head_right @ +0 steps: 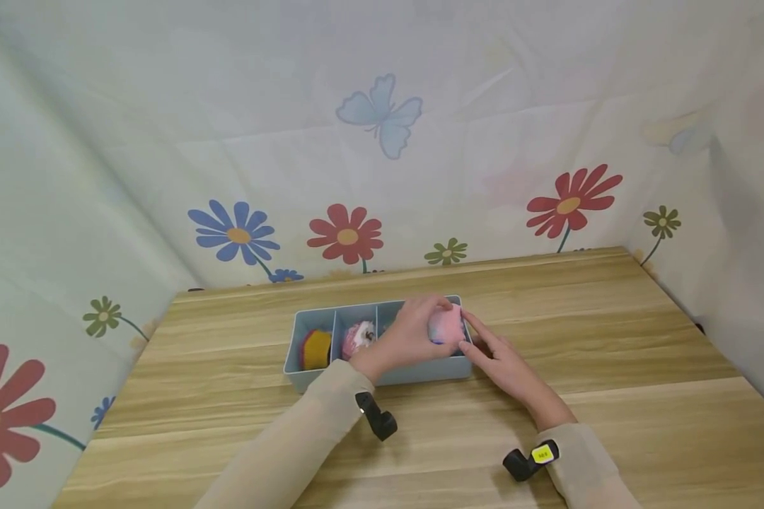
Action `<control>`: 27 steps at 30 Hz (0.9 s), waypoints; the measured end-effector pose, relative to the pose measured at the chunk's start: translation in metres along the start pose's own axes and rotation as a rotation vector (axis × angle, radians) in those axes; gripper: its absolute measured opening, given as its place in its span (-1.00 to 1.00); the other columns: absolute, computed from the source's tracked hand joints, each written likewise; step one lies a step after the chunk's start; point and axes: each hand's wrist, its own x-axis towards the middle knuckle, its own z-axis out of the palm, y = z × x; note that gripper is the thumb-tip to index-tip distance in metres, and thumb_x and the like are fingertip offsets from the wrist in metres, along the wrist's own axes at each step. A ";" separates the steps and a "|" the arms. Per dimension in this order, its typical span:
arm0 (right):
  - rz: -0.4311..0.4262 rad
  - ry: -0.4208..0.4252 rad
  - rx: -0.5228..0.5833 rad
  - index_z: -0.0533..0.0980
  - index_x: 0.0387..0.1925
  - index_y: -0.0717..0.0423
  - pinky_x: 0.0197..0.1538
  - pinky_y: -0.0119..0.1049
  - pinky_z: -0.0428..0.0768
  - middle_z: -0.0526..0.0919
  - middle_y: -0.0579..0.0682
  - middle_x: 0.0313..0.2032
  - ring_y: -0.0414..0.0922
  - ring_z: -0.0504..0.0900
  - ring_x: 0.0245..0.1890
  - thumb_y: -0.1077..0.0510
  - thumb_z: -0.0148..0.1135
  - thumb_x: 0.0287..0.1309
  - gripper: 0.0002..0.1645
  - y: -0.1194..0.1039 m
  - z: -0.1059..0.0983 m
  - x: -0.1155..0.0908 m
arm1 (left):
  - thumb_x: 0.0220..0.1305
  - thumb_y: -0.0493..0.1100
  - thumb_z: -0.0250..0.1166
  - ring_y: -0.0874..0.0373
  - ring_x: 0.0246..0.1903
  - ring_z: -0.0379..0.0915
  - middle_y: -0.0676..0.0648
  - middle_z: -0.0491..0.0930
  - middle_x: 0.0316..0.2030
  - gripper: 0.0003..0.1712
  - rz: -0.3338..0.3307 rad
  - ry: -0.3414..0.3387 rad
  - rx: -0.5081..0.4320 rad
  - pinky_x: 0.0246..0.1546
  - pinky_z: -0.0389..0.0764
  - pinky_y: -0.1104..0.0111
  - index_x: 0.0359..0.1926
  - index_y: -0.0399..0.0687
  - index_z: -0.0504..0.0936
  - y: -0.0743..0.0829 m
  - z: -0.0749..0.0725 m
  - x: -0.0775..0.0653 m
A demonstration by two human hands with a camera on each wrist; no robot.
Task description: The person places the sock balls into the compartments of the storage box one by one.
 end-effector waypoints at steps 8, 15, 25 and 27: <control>-0.003 0.001 -0.002 -0.05 0.43 -0.24 -0.01 0.01 0.40 0.54 0.16 -0.05 0.01 0.49 -0.06 0.03 -0.07 0.38 -0.32 -0.001 0.000 -0.001 | 0.03 0.13 0.35 0.12 -0.02 0.25 0.05 0.44 0.02 -0.41 -0.024 -0.068 0.085 0.01 0.27 0.16 0.07 0.09 0.40 0.000 0.002 0.006; -0.003 -0.009 -0.004 -0.07 0.44 -0.10 -0.02 -0.02 0.41 0.53 0.16 -0.03 0.01 0.48 -0.05 0.02 -0.10 0.39 -0.32 -0.001 -0.001 0.001 | 0.07 0.06 0.36 0.07 0.04 0.28 0.04 0.43 0.08 -0.40 -0.040 -0.160 0.149 0.10 0.22 0.10 0.13 0.12 0.38 0.002 -0.002 0.009; -0.011 -0.019 -0.032 -0.06 0.44 -0.09 0.01 0.06 0.40 0.54 0.17 -0.04 0.04 0.49 -0.03 0.01 -0.08 0.38 -0.31 -0.004 -0.002 0.001 | 0.19 0.06 0.27 0.01 0.20 0.17 -0.03 0.36 0.16 -0.38 0.040 -0.103 0.130 0.20 0.16 0.06 0.21 -0.02 0.34 0.007 -0.031 -0.014; -0.003 -0.019 -0.035 -0.05 0.44 -0.11 0.04 0.11 0.38 0.53 0.19 -0.02 0.06 0.48 -0.01 0.01 -0.07 0.37 -0.30 -0.004 -0.002 0.001 | 0.20 0.06 0.25 0.00 0.21 0.16 -0.04 0.35 0.18 -0.38 0.051 -0.071 0.129 0.22 0.14 0.04 0.23 -0.04 0.33 0.005 -0.039 -0.021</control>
